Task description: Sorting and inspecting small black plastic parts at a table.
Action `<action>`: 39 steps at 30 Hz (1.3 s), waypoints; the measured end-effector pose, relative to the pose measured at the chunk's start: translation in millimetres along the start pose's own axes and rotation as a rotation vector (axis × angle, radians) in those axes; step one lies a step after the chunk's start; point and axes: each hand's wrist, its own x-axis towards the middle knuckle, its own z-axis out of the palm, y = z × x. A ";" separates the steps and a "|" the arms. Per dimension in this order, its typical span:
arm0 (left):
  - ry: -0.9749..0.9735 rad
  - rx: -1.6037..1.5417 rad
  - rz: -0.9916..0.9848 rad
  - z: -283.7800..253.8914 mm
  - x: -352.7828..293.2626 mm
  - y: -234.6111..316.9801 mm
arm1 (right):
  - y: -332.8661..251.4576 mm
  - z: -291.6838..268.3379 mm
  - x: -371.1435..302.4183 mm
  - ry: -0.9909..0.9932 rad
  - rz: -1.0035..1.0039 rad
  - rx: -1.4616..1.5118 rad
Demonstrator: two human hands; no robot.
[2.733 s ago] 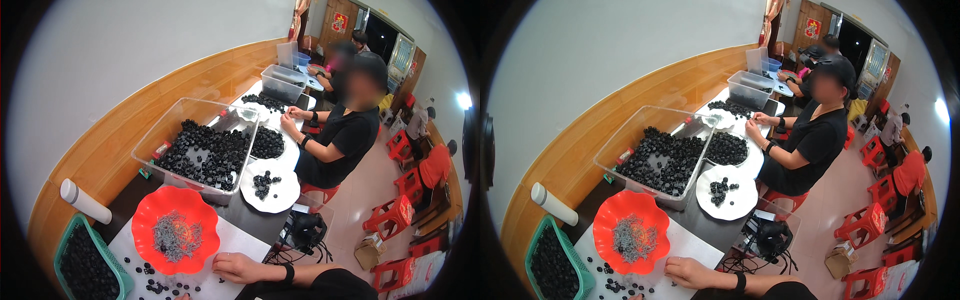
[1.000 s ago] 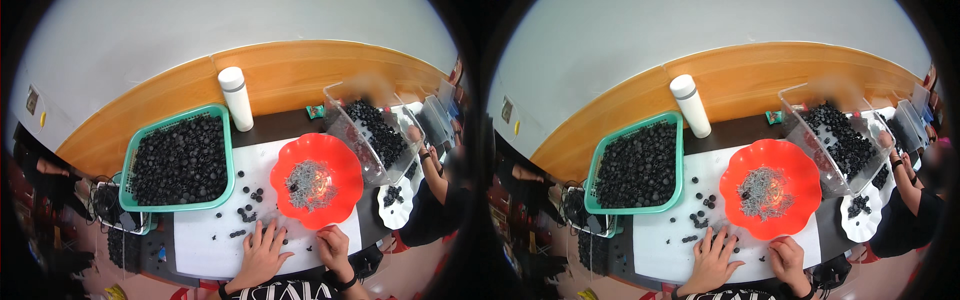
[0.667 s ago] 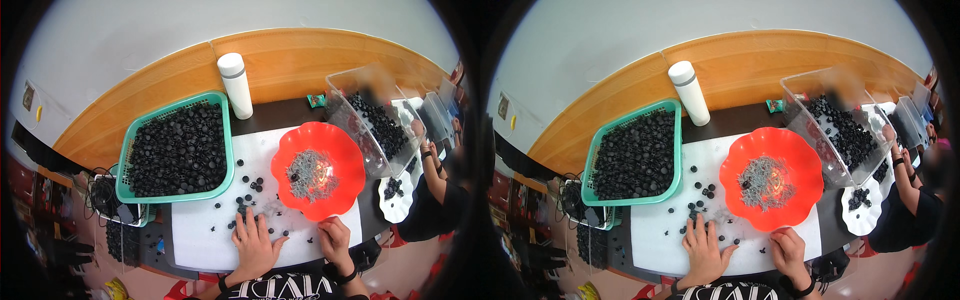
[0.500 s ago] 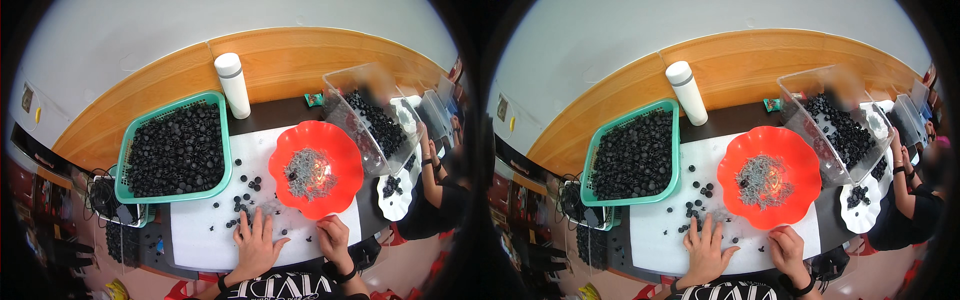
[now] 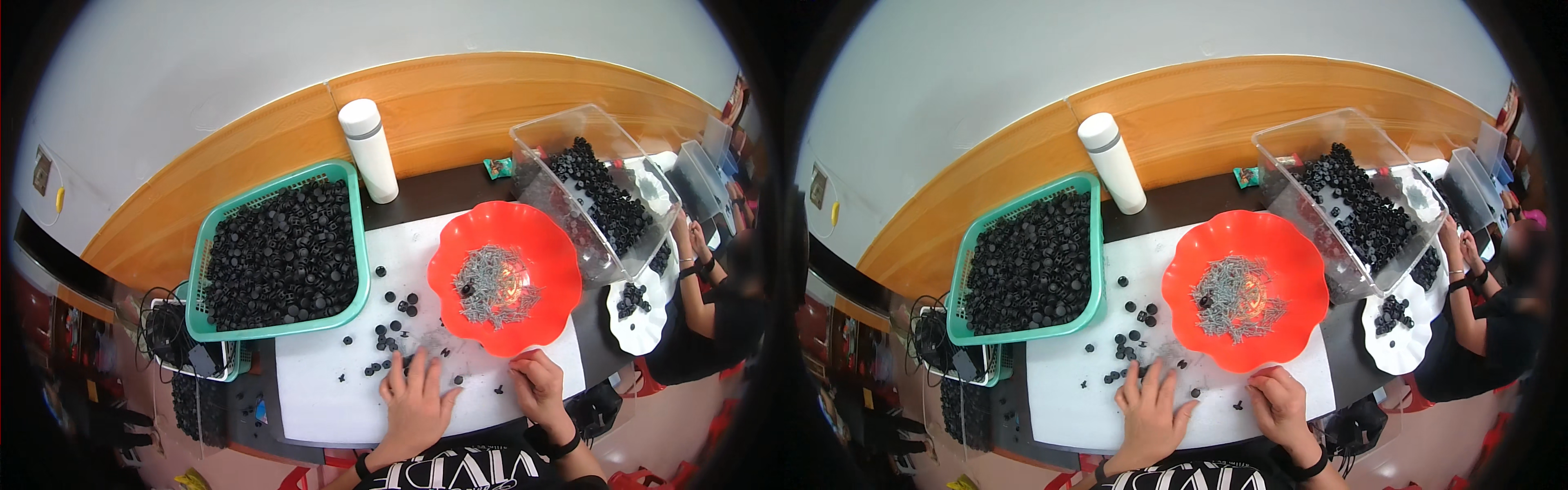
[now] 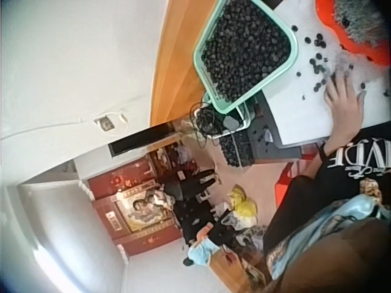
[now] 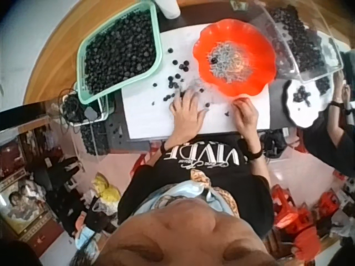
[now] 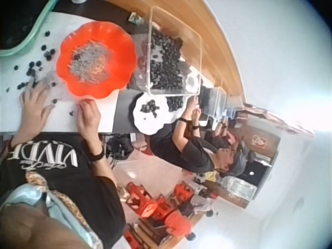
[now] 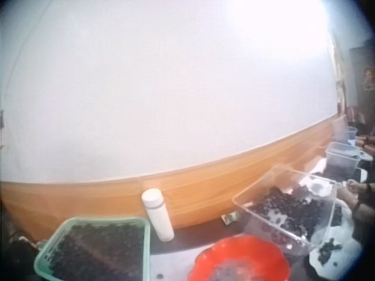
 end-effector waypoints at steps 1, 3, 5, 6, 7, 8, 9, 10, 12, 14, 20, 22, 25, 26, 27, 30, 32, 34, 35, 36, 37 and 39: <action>0.066 0.022 -0.079 2.0 -2.5 -0.3 | 1.1 0.5 -0.2 0.005 0.002 -0.006; 0.103 0.017 -0.077 1.3 -3.5 -0.2 | 0.9 1.7 0.7 0.017 -0.038 -0.014; 0.142 0.060 -0.110 -1.3 -3.9 0.8 | 0.3 2.6 0.2 0.015 -0.035 -0.011; 0.153 0.067 -0.112 -0.9 -4.3 1.1 | -0.2 2.7 0.6 0.010 -0.028 -0.008; 0.147 0.059 -0.096 0.8 -4.2 0.0 | -0.4 2.5 -0.2 0.008 -0.047 0.003; 0.142 0.052 -0.082 2.5 -4.3 -0.7 | 0.8 0.4 -3.5 0.014 -0.019 -0.008; 0.163 0.065 -0.093 5.4 -4.8 0.4 | 2.0 -1.3 -5.9 0.019 0.007 -0.019; 0.171 0.037 -0.067 9.7 -4.6 2.8 | 2.6 -2.7 -6.6 0.052 -0.035 -0.016; 0.208 0.022 -0.037 10.3 -6.8 1.4 | 1.1 -0.1 -8.6 0.034 -0.028 -0.012; 0.241 0.037 -0.022 9.6 -10.9 -0.6 | -1.9 0.6 -9.1 0.027 -0.025 -0.026; 0.336 -0.001 0.020 19.2 -11.0 -6.3 | -8.0 -4.5 -9.3 0.014 -0.082 -0.034; 0.357 -0.003 0.017 14.3 -13.9 -9.1 | -38.4 -16.1 -6.9 -0.029 -0.003 0.052; 0.389 -0.021 0.036 14.0 -13.4 -10.2 | -79.6 -38.1 21.6 -0.066 -0.185 -0.085; 0.388 -0.032 0.039 14.5 -13.5 -10.7 | -85.0 -40.5 35.7 -0.085 -0.251 -0.129; 0.388 -0.041 0.047 14.6 -13.8 -12.1 | -88.5 -38.7 52.8 -0.121 -0.263 -0.163; 0.380 -0.041 0.059 14.6 -13.2 -11.6 | -70.3 -26.2 103.1 -0.279 -0.319 -0.353; 0.398 -0.040 0.069 15.0 -13.4 -9.3 | -50.6 -10.4 129.2 -0.376 -0.325 -0.520; 0.404 -0.048 0.074 15.0 -15.7 -8.8 | -34.6 10.0 150.3 -0.417 -0.289 -0.568; 0.411 -0.053 0.076 14.2 -14.5 -8.8 | -27.6 17.0 159.0 -0.458 -0.254 -0.613; 0.418 -0.055 0.083 14.7 -14.5 -9.0 | -19.1 22.3 163.6 -0.450 -0.257 -0.619; 0.419 -0.067 0.074 16.9 -15.4 -10.1 | -10.0 29.4 166.9 -0.548 -0.221 -0.610; 0.421 -0.083 0.067 17.3 -15.9 -11.0 | -0.8 37.0 166.2 -0.645 -0.182 -0.603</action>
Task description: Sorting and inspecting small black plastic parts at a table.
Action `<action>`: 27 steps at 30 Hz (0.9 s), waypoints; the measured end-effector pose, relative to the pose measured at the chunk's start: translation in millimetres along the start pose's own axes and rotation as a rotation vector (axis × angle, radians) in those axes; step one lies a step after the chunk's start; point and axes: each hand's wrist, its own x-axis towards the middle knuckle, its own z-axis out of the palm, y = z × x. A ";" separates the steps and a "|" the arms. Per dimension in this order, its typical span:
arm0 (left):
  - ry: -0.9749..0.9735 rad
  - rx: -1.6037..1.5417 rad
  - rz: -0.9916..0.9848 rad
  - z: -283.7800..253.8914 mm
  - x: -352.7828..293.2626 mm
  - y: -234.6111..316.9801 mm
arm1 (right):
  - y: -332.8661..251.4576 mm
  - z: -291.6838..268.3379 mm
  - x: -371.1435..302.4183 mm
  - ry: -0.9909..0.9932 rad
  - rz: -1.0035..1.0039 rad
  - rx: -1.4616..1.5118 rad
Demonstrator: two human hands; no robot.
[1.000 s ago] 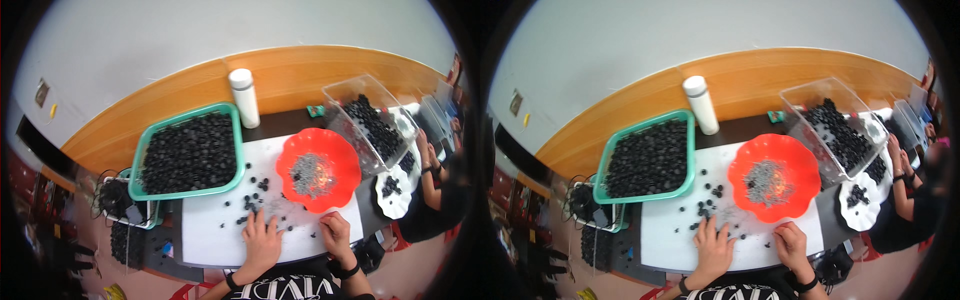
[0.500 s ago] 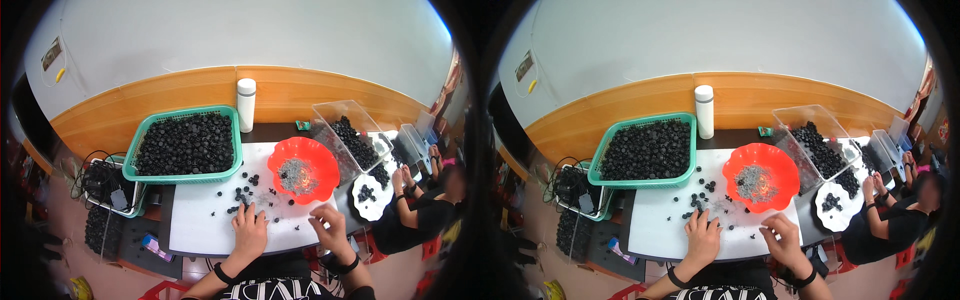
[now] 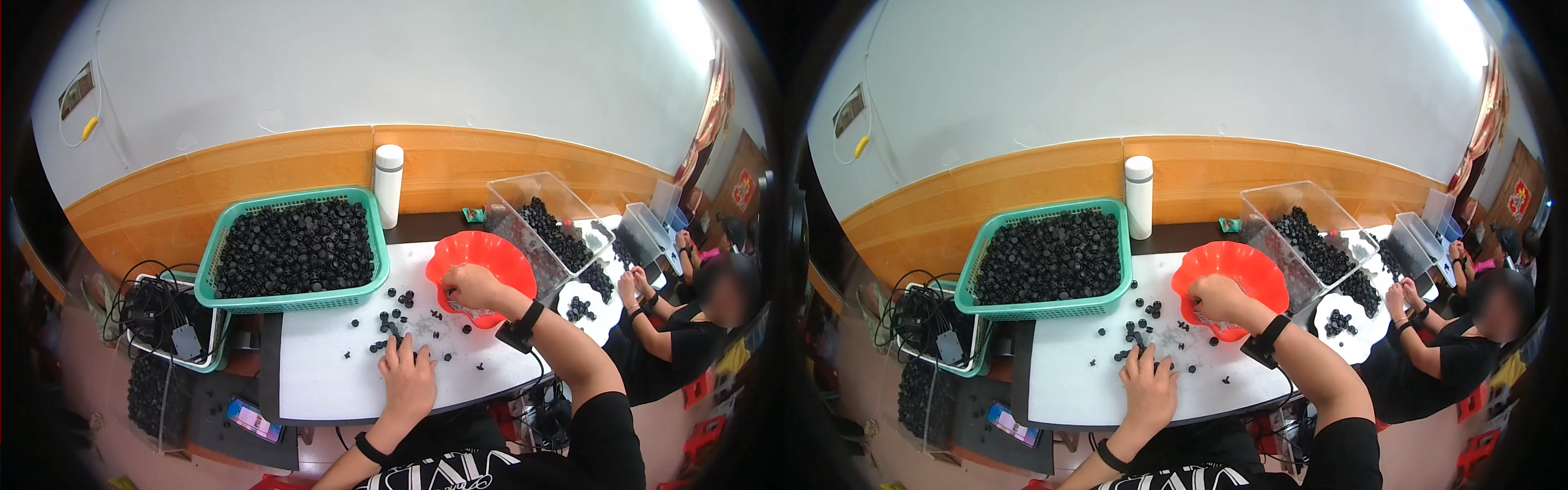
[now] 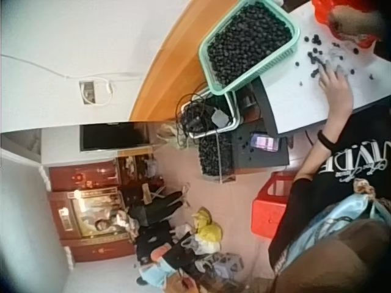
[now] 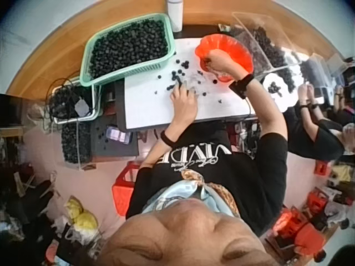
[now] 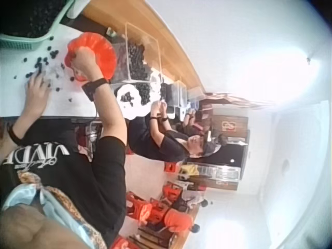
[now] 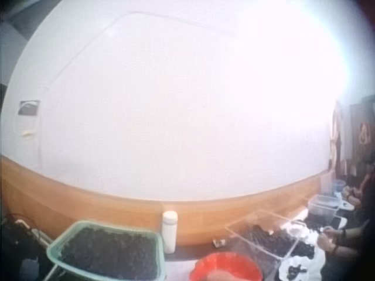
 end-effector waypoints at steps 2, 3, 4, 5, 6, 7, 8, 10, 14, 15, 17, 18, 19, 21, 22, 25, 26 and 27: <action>-0.017 -0.004 0.007 -1.7 -0.7 -0.8 | 0.5 7.0 -0.7 0.066 -0.060 -0.165; -0.017 -0.008 0.007 -2.4 0.4 -1.2 | 3.4 7.4 -1.4 0.064 -0.058 -0.167; -0.029 -0.015 0.003 -3.5 0.4 -2.1 | 2.0 6.2 -2.4 0.116 -0.071 -0.082; -0.042 -0.022 0.000 -3.7 0.6 -3.0 | 0.9 4.9 -3.6 0.168 -0.083 0.004; -0.045 -0.022 -0.003 -2.8 0.7 -3.6 | 1.0 1.1 -5.9 0.165 -0.082 0.007; -0.038 -0.031 -0.004 -2.0 0.9 -4.4 | -6.2 -10.6 -9.7 0.167 0.015 0.065; -0.031 -0.039 -0.003 -1.3 1.1 -4.9 | -8.5 -16.5 -12.5 0.170 0.114 0.124; -0.040 -0.045 0.009 -2.6 2.3 -2.8 | 1.9 -18.8 -20.6 0.184 0.128 0.162; -0.056 -0.069 0.004 -3.3 1.7 -3.1 | -17.9 -44.5 -42.8 0.117 0.283 0.776; -0.060 -0.063 0.005 -4.4 2.1 -4.3 | -30.9 -49.5 -50.3 0.081 0.262 0.843; -0.074 -0.081 0.019 -5.8 2.8 -1.7 | -42.9 -43.2 -64.8 0.013 0.156 0.901; -0.083 -0.081 0.027 -5.8 3.2 -1.3 | -53.9 -36.3 -70.0 0.012 0.063 0.722; -0.075 -0.068 0.012 -6.2 2.0 -2.4 | -70.5 -28.0 -71.9 0.058 -0.004 0.618; -0.077 -0.061 0.010 -8.2 2.0 -1.9 | -97.6 -10.0 -74.9 0.163 -0.060 0.481; -0.078 -0.037 -0.006 -9.4 3.4 -1.6 | -103.4 -3.4 -75.0 0.218 -0.059 0.452; -0.083 -0.011 -0.020 -9.7 6.0 -0.4 | -81.1 -6.7 -67.7 0.355 -0.060 0.424; -0.086 -0.015 -0.017 -10.1 5.8 0.3 | -68.2 -14.3 -64.5 0.452 -0.041 0.359; -0.096 -0.008 -0.016 -10.2 4.7 -1.1 | -54.6 -24.3 -58.9 0.374 0.023 0.343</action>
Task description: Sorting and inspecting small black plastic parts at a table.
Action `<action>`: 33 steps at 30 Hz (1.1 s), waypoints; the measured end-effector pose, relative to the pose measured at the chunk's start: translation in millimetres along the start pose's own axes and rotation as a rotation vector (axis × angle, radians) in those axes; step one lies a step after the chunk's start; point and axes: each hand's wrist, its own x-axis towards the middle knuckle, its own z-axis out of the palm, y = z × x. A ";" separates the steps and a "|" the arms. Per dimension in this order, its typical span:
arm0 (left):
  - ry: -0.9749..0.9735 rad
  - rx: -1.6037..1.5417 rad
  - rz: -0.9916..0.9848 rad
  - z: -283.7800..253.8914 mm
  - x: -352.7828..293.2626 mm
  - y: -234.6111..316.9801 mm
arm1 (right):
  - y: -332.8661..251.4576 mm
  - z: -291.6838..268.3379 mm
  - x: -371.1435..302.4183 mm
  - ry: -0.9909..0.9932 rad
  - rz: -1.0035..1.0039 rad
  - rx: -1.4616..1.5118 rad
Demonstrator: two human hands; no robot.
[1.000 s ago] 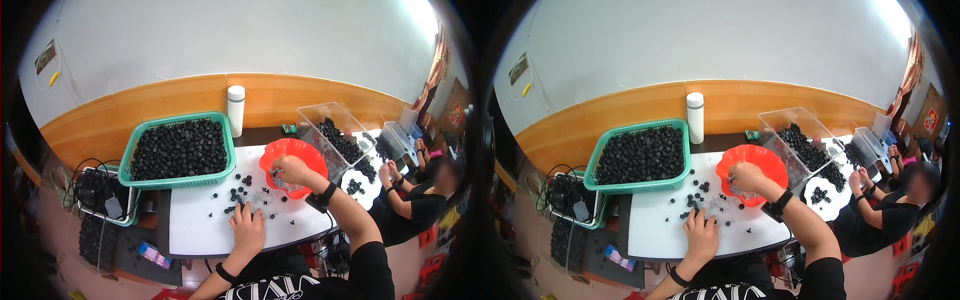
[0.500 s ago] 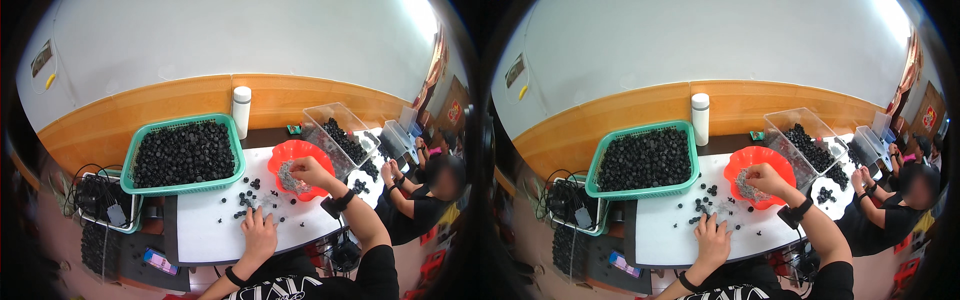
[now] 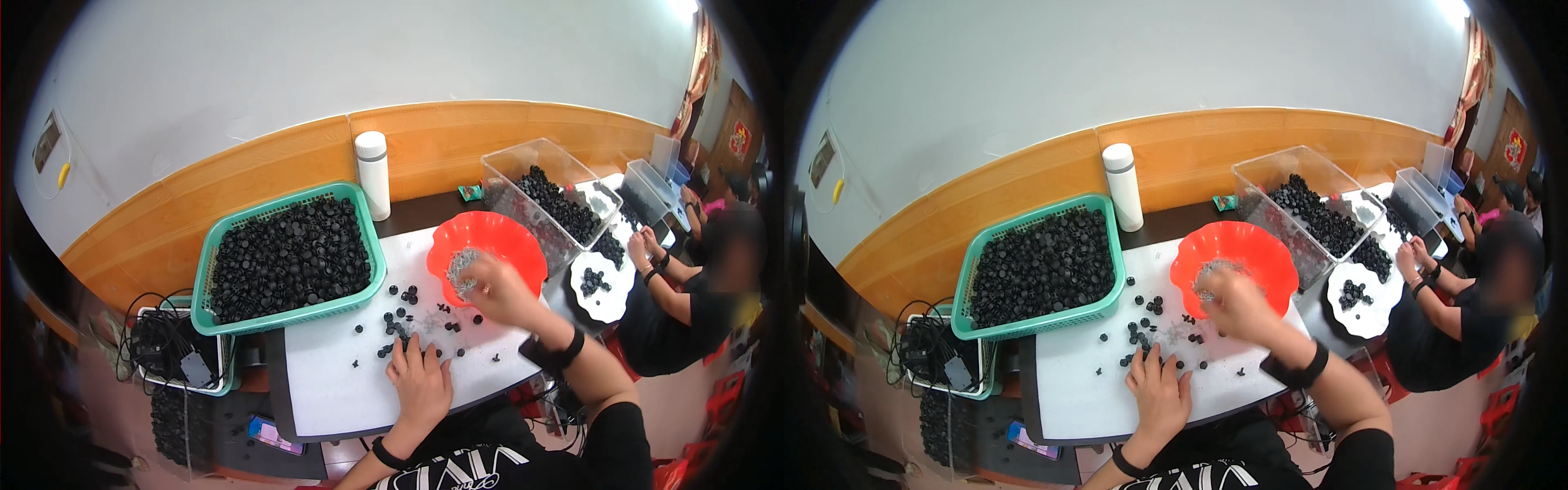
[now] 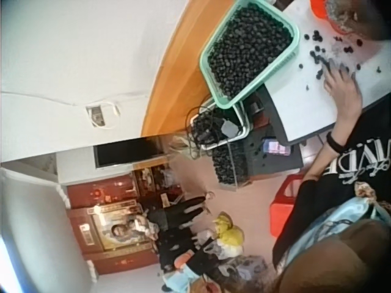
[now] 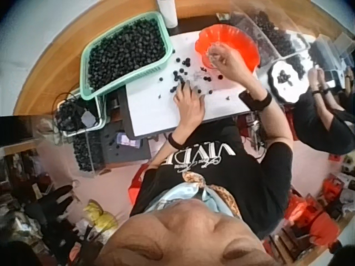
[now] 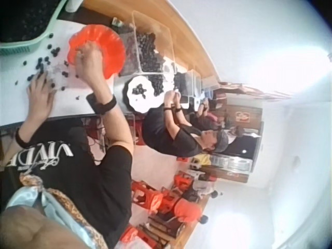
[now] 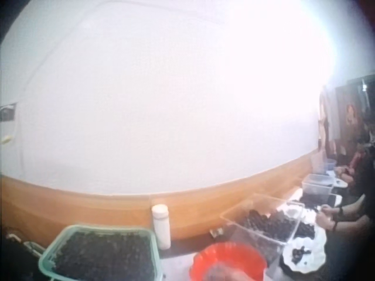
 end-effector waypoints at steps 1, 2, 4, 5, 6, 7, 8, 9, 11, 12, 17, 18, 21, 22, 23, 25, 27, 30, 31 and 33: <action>0.004 0.014 0.000 1.2 0.1 -1.0 | 8.3 -10.4 10.9 -0.066 0.070 -0.034; 0.008 0.024 0.004 2.4 0.8 -0.2 | 15.5 -15.4 19.5 -0.062 0.078 -0.030; 0.004 0.028 0.006 2.0 1.7 1.2 | 29.7 -18.0 32.0 -0.282 0.210 -0.322; 0.008 0.032 0.003 1.9 1.8 1.5 | 34.9 -16.5 34.2 -0.279 0.213 -0.320; 0.005 0.032 0.007 2.7 1.0 1.4 | 39.4 -14.4 35.9 -0.336 0.192 -0.290; 0.012 0.035 0.006 3.9 0.1 0.0 | 43.3 -10.4 39.0 -0.396 0.165 -0.258; 0.018 0.038 0.006 4.9 -0.4 -0.7 | 46.0 -4.1 39.0 -0.396 0.162 -0.255; 0.017 0.041 0.005 6.0 0.2 0.1 | 48.1 3.5 36.6 -0.402 0.153 -0.335; 0.017 -0.001 -0.001 4.1 -0.9 2.3 | 51.8 11.0 35.3 -0.402 0.138 -0.413; 0.017 0.002 0.001 3.9 -1.6 2.0 | 55.9 11.7 34.8 -0.412 0.120 -0.385; 0.023 0.013 -0.013 6.5 -1.0 -0.7 | 64.4 0.1 34.0 -0.438 0.144 -0.293; 0.021 0.013 -0.011 6.7 -1.4 -1.8 | 66.0 -2.2 33.6 -0.414 0.128 -0.297; 0.022 0.025 0.007 7.8 -1.5 -2.5 | 74.4 -9.3 33.1 -0.324 0.150 -0.287; 0.024 0.021 0.010 7.9 -1.8 -2.2 | 78.6 -10.4 33.1 -0.263 0.185 -0.266; 0.025 0.017 0.013 8.0 -1.6 -1.6 | 83.4 -13.1 32.4 -0.261 0.186 -0.269; 0.026 0.014 0.017 8.2 -0.4 0.4 | 91.1 -21.3 31.1 0.030 0.114 -0.079; 0.026 0.023 0.003 7.2 -1.8 -1.9 | 67.8 -30.6 35.5 0.057 0.187 -0.028; 0.023 0.018 0.018 6.7 -0.5 -0.5 | 54.0 -37.7 35.6 0.118 0.388 0.146; 0.023 0.018 0.007 5.9 -0.5 0.2 | 56.1 -34.9 33.0 0.140 0.280 0.095; 0.021 0.010 0.007 5.6 -1.0 0.3 | 59.1 -29.7 28.4 0.169 0.179 0.034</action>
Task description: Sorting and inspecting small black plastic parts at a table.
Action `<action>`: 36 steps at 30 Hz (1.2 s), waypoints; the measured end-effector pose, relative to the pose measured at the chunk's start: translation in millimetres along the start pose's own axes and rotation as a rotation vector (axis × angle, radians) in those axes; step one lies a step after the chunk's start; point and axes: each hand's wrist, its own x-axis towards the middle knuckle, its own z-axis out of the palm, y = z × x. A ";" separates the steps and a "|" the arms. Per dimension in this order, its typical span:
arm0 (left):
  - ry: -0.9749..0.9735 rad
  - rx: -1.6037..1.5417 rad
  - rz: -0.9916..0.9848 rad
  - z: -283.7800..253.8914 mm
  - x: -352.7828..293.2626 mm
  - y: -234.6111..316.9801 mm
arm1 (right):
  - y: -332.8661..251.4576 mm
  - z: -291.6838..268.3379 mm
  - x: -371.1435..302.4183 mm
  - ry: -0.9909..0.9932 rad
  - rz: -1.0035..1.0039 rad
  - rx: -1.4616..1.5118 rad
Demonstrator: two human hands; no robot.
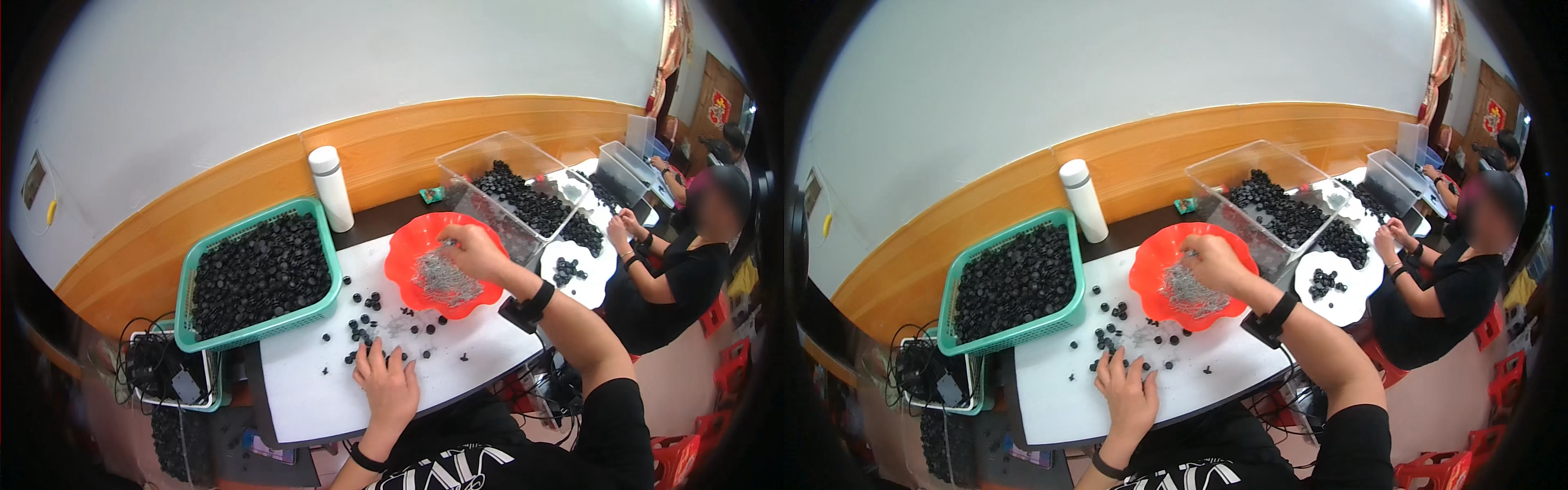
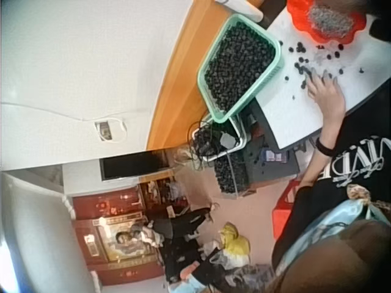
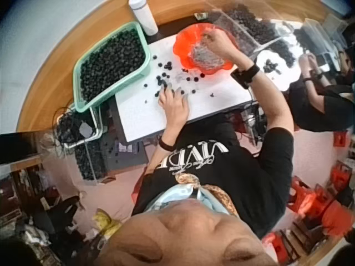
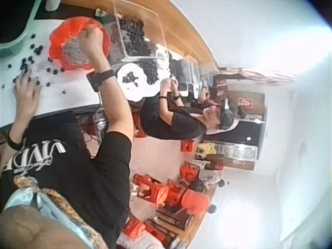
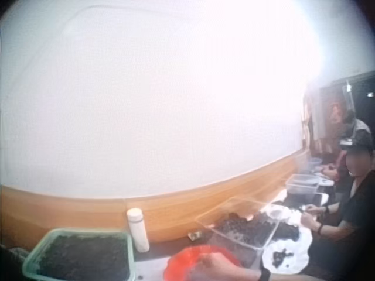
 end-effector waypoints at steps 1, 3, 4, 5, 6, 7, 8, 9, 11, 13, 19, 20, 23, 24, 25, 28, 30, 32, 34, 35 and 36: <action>0.003 0.001 -0.007 0.0 -0.6 -0.5 | 0.7 1.9 -2.0 -0.041 0.023 0.011; 0.014 -0.008 -0.029 -0.3 0.8 1.6 | 3.0 5.3 -7.1 -0.073 0.052 0.015; 0.012 -0.015 -0.022 -0.6 0.8 2.0 | 4.5 7.8 -10.6 -0.066 -0.033 -0.019; 0.007 -0.007 -0.014 -0.9 0.9 1.7 | 5.9 8.2 -13.2 -0.060 -0.118 -0.053; 0.002 0.000 -0.005 -1.0 1.6 2.4 | 7.5 6.4 -14.6 -0.053 -0.112 -0.060; 0.002 0.003 -0.008 -2.1 1.8 2.3 | 4.8 6.2 -14.9 -0.168 -0.140 -0.115; -0.001 0.000 -0.005 -2.6 1.6 2.4 | 1.7 5.4 -16.0 -0.284 -0.168 -0.170; 0.000 0.002 -0.008 -2.8 0.8 2.6 | -1.9 2.9 -25.1 -0.309 -0.215 -0.174; -0.001 0.009 -0.012 -2.7 1.2 2.3 | -13.3 1.9 -44.2 -0.255 -0.269 -0.224; -0.009 0.009 -0.008 -0.9 1.5 2.0 | -27.3 5.8 -67.5 -0.122 -0.391 -0.235; -0.025 0.000 0.002 -4.2 -1.3 2.5 | -38.1 35.9 -158.5 -0.135 -0.465 -0.058; -0.014 0.024 -0.014 -3.8 -2.0 1.2 | -25.9 39.7 -161.8 -0.139 -0.470 -0.054; -0.020 0.014 -0.036 -1.2 1.7 4.2 | 9.2 49.0 -169.8 0.141 -0.022 0.263; -0.024 0.003 -0.038 -1.5 1.5 5.3 | 19.7 54.1 -169.8 0.262 0.057 0.305; -0.038 0.006 -0.024 -1.1 1.2 5.0 | 19.0 53.5 -170.3 0.260 0.133 0.362; -0.040 0.010 -0.022 0.4 1.9 4.0 | 12.6 52.9 -169.0 0.216 0.084 0.318; -0.029 0.018 -0.032 0.3 3.2 2.8 | 11.7 52.3 -166.3 0.178 -0.040 0.212; -0.017 0.022 -0.044 -0.1 2.2 3.3 | 10.5 51.4 -164.8 0.177 -0.021 0.236; -0.027 0.010 -0.052 -0.2 1.6 3.1 | 9.0 51.8 -166.7 0.175 -0.018 0.226; -0.026 0.014 -0.059 -0.6 2.1 2.5 | 8.8 52.5 -166.8 0.181 -0.013 0.213; -0.023 0.020 -0.053 -1.1 2.7 1.9 | 8.8 53.8 -166.0 0.174 -0.016 0.218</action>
